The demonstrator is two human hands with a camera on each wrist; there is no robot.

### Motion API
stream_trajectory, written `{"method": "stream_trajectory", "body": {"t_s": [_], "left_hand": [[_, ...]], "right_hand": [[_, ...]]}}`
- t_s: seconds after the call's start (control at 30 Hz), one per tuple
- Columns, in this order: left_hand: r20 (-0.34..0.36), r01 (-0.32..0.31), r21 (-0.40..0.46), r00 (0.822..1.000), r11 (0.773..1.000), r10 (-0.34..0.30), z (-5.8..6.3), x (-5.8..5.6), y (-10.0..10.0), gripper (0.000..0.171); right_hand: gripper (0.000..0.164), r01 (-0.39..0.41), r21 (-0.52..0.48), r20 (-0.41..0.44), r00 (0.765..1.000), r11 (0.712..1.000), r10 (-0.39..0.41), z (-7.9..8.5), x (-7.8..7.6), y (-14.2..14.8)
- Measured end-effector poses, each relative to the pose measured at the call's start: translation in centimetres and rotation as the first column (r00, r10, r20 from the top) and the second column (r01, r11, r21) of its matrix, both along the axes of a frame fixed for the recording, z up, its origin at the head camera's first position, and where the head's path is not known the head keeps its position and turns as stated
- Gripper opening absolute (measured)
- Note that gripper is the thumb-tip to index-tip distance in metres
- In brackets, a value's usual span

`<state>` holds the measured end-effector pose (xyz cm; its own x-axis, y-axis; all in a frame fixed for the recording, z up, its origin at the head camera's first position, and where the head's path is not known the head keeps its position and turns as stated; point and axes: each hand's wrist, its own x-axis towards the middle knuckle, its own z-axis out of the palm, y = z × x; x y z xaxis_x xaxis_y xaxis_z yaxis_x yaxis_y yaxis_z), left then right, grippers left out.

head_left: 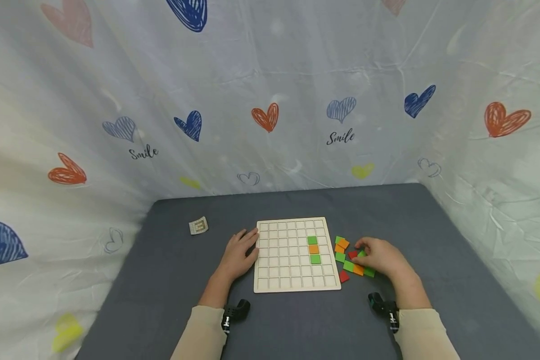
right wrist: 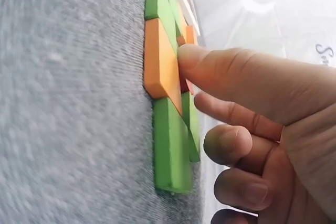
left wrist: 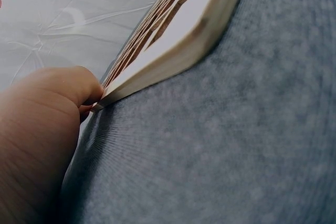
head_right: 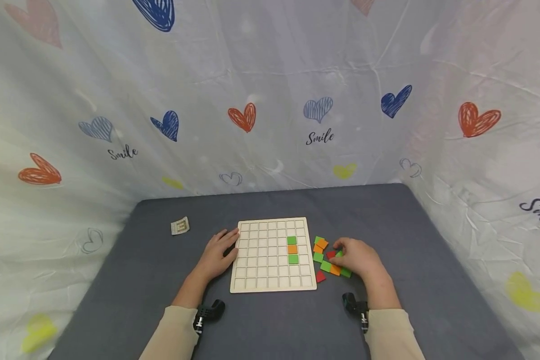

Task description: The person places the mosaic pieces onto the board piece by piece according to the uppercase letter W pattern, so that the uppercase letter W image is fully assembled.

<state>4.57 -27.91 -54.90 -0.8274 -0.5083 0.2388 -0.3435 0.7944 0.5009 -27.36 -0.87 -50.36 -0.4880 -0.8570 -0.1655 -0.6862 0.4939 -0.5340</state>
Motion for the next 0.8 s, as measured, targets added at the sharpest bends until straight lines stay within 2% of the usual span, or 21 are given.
{"method": "stream_trajectory", "body": {"t_s": [0.2,0.43,0.63,0.8], "left_hand": [[0.013,-0.009,0.004,1.0,1.0,0.009,0.1,0.0,0.0,0.05],[0.027,-0.024,-0.002,0.999,1.0,0.024,0.0,-0.1,0.0,0.05],[0.029,-0.022,-0.008,0.999,1.0,0.023,0.1,-0.1,0.0,0.051],[0.033,-0.018,0.003,0.999,1.0,0.018,0.1,0.0,0.0,0.051]], "right_hand": [[0.036,0.039,0.021,-0.013,0.999,0.999,-0.038,-0.2,0.4,-0.2],[0.034,0.029,-0.008,-0.044,0.999,1.0,-0.029,0.1,0.5,-0.5],[0.041,0.022,-0.059,-0.091,0.995,0.998,-0.028,1.9,1.4,-0.7],[0.041,0.009,-0.117,-0.105,0.994,0.993,-0.022,3.8,3.3,-0.9]]}}
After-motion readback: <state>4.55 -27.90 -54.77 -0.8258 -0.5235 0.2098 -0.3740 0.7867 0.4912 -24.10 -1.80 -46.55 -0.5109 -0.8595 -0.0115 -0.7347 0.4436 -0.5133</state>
